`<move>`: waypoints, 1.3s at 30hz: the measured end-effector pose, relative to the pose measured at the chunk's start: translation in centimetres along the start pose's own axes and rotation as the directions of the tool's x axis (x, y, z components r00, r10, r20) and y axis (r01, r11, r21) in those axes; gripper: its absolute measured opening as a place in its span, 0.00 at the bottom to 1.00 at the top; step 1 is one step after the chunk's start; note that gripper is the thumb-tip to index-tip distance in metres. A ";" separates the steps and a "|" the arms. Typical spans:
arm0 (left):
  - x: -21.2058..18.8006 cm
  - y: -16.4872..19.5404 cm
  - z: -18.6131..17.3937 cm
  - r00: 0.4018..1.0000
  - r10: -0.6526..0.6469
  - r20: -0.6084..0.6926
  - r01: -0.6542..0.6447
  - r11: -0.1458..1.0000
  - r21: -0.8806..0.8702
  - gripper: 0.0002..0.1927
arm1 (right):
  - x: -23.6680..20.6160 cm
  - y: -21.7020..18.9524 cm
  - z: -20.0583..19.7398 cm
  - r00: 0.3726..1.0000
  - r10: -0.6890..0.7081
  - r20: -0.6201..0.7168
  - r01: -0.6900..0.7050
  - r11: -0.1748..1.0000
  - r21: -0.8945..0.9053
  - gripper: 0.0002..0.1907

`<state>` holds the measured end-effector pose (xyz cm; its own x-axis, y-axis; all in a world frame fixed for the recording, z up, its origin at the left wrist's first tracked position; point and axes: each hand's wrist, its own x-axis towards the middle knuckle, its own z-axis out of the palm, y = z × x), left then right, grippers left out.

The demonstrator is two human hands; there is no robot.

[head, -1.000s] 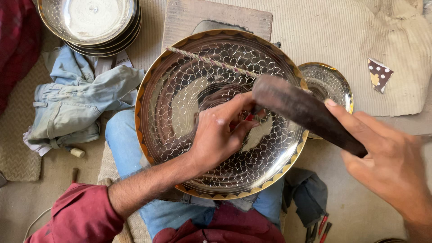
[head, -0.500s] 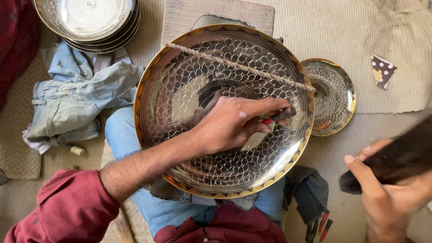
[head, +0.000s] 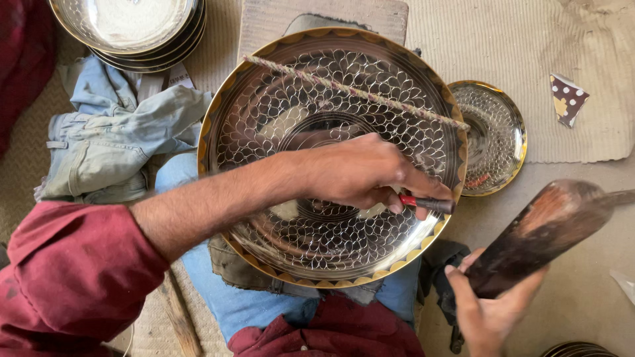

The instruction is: The person sits on the floor with a large brass tray on their lap and hammers a decorative scale pattern into its surface. They hold a punch against the metal with one hand and strike it with a wooden mallet in the other, repositioning the punch repeatedly across the tray.

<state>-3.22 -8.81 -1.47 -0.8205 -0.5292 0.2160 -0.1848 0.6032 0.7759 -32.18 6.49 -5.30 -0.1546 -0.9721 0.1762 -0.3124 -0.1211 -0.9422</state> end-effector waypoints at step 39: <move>-3.9 3.9 2.1 0.754 -0.178 -0.632 0.240 0.971 0.013 0.26 | 10.7 -6.1 -1.0 0.903 0.036 0.428 0.112 0.942 -0.316 0.49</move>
<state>-1.86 -3.11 -0.51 -0.2445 -0.8837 0.3992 -0.3831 0.4662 0.7974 -32.87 -3.02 2.62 0.2500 -0.9682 0.0032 -0.6079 -0.1596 -0.7778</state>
